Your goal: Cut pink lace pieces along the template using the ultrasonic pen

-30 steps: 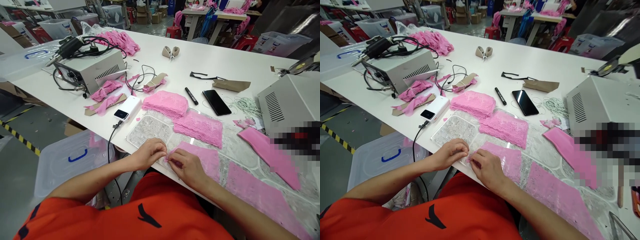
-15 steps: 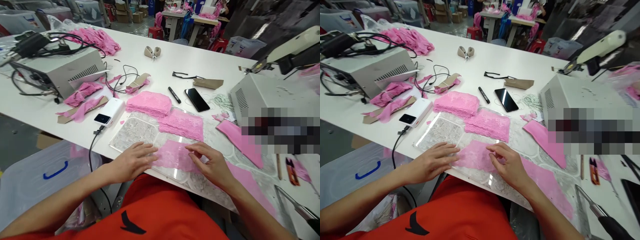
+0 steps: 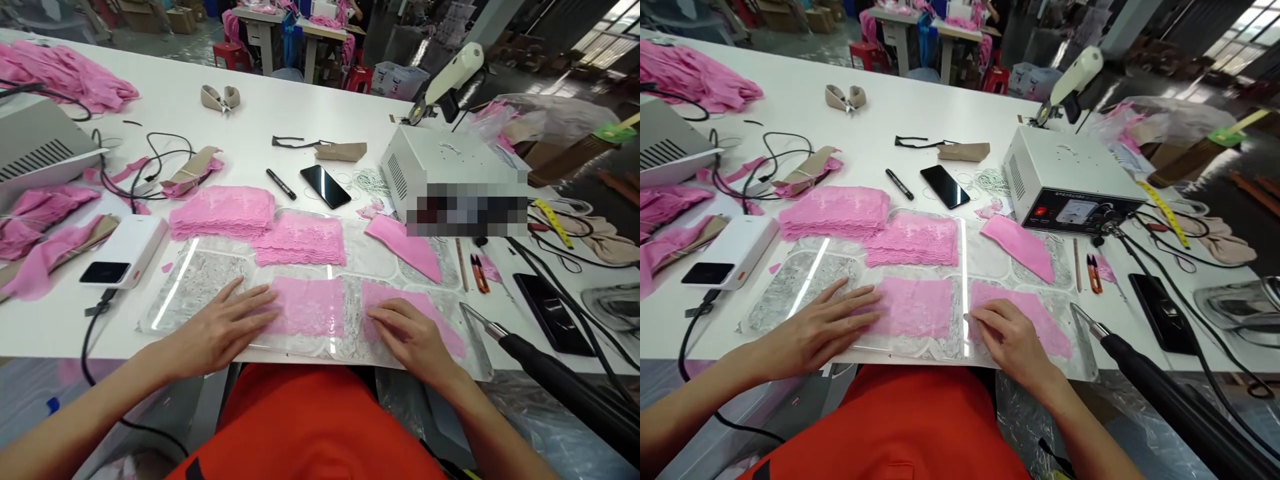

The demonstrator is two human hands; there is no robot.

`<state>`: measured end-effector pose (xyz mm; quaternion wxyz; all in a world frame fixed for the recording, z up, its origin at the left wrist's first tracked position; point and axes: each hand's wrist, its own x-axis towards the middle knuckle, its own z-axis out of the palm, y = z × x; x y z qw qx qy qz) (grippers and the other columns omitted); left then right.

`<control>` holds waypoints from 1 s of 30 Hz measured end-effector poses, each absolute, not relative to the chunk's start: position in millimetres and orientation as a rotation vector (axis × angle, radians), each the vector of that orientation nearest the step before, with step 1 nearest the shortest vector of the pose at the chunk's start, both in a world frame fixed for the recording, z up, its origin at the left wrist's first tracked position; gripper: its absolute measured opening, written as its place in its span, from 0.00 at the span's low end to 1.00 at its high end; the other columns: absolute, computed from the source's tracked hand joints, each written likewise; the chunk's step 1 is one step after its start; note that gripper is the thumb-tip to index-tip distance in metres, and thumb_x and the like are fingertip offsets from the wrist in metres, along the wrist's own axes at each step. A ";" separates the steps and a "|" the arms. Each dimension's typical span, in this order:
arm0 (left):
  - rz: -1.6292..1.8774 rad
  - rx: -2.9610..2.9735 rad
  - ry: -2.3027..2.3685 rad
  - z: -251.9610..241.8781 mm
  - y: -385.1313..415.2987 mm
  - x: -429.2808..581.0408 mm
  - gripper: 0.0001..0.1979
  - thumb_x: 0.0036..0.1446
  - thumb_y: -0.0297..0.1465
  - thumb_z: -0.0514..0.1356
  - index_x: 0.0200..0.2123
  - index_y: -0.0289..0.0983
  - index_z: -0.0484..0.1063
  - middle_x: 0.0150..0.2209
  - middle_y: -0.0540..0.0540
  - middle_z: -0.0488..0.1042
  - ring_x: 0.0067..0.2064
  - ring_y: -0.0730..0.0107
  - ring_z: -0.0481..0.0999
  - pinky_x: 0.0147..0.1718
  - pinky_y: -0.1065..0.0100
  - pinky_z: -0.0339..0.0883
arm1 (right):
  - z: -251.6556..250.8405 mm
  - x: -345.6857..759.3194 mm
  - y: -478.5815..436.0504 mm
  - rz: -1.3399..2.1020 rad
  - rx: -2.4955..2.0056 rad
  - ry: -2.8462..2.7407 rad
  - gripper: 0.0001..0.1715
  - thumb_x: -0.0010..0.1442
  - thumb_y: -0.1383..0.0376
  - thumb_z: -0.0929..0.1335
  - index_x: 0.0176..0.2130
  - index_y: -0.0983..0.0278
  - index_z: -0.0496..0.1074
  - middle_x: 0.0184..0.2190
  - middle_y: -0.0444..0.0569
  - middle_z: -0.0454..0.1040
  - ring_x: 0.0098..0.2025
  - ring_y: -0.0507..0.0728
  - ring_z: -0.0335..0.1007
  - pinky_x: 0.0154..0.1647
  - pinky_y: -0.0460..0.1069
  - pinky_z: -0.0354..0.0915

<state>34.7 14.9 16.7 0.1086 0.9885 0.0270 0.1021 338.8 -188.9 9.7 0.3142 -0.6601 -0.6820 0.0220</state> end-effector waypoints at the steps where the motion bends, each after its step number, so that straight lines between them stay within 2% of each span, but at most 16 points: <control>1: 0.307 2.908 0.033 17.7 11.7 43.5 0.22 0.67 0.26 0.51 0.62 0.42 0.64 0.66 0.45 0.60 0.69 0.63 0.56 0.69 0.54 0.36 | 9.2 341.1 -194.6 0.028 -1.751 -1.776 0.13 0.62 0.72 0.66 0.44 0.59 0.74 0.36 0.47 0.76 0.38 0.52 0.74 0.36 0.46 0.72; 6: 0.159 2.891 -0.159 13.9 -4.2 92.6 0.23 0.67 0.35 0.54 0.64 0.46 0.61 0.69 0.45 0.53 0.70 0.57 0.52 0.69 0.50 0.34 | 0.5 335.8 -217.2 -0.100 -1.757 -1.894 0.16 0.61 0.72 0.67 0.48 0.59 0.73 0.39 0.50 0.76 0.42 0.56 0.72 0.42 0.52 0.71; 11: 0.093 2.889 -0.307 11.1 -3.2 111.4 0.23 0.67 0.38 0.55 0.64 0.49 0.61 0.68 0.45 0.56 0.69 0.55 0.55 0.68 0.47 0.34 | -3.8 335.6 -221.3 -0.080 -1.741 -1.881 0.20 0.61 0.73 0.66 0.52 0.59 0.72 0.42 0.51 0.76 0.45 0.56 0.71 0.46 0.54 0.70; 13: 0.145 2.895 -0.313 16.0 3.2 118.1 0.21 0.68 0.35 0.53 0.63 0.46 0.63 0.66 0.43 0.60 0.68 0.56 0.58 0.67 0.48 0.40 | -3.4 351.1 -214.1 -0.090 -1.768 -1.761 0.19 0.61 0.71 0.65 0.51 0.58 0.72 0.42 0.50 0.76 0.45 0.56 0.72 0.46 0.53 0.70; 15: 0.203 2.889 -0.276 24.9 11.8 134.5 0.18 0.69 0.29 0.50 0.59 0.41 0.68 0.62 0.40 0.67 0.63 0.57 0.65 0.64 0.50 0.51 | -2.7 375.5 -201.3 -0.087 -1.861 -1.559 0.15 0.62 0.67 0.65 0.48 0.57 0.74 0.41 0.49 0.77 0.45 0.56 0.73 0.46 0.52 0.70; 18: 0.186 2.824 -0.061 42.2 26.7 182.8 0.13 0.67 0.26 0.53 0.47 0.37 0.76 0.50 0.40 0.76 0.52 0.61 0.75 0.53 0.60 0.67 | -3.3 416.7 -176.4 -0.076 -2.014 -1.283 0.12 0.61 0.62 0.64 0.43 0.60 0.74 0.41 0.51 0.76 0.40 0.56 0.73 0.43 0.53 0.70; 20: 0.120 2.795 0.082 51.1 37.3 225.9 0.09 0.65 0.26 0.56 0.41 0.35 0.77 0.43 0.42 0.77 0.45 0.64 0.77 0.47 0.64 0.70 | -6.0 438.5 -160.7 -0.088 -2.072 -1.188 0.12 0.59 0.61 0.65 0.41 0.62 0.74 0.39 0.52 0.75 0.37 0.56 0.71 0.40 0.53 0.69; 22: 0.130 2.813 0.163 54.7 47.6 269.4 0.09 0.65 0.25 0.56 0.40 0.34 0.77 0.43 0.42 0.76 0.44 0.64 0.76 0.46 0.63 0.71 | -10.4 452.5 -149.3 -0.085 -2.126 -1.119 0.11 0.57 0.60 0.66 0.38 0.63 0.74 0.36 0.51 0.74 0.34 0.56 0.69 0.38 0.53 0.67; 25: 0.075 2.833 0.235 50.3 59.4 322.0 0.08 0.65 0.30 0.58 0.43 0.34 0.75 0.45 0.43 0.75 0.45 0.64 0.76 0.47 0.60 0.72 | -17.6 461.2 -141.8 -0.046 -2.193 -1.071 0.10 0.55 0.61 0.65 0.33 0.63 0.73 0.32 0.48 0.72 0.32 0.54 0.67 0.36 0.51 0.63; 27: 0.001 2.846 0.243 43.9 63.8 344.1 0.13 0.65 0.35 0.59 0.50 0.34 0.71 0.49 0.42 0.73 0.47 0.63 0.75 0.46 0.56 0.72 | -21.1 462.6 -141.1 -0.018 -2.225 -1.062 0.10 0.55 0.61 0.64 0.31 0.63 0.73 0.30 0.47 0.71 0.31 0.54 0.66 0.35 0.50 0.61; 30: -0.088 2.865 0.243 34.8 66.8 359.2 0.17 0.65 0.37 0.59 0.53 0.35 0.68 0.52 0.41 0.71 0.49 0.61 0.74 0.47 0.55 0.72 | -23.1 463.1 -141.4 0.003 -2.259 -1.051 0.11 0.56 0.62 0.63 0.30 0.62 0.73 0.31 0.47 0.71 0.31 0.53 0.65 0.34 0.49 0.59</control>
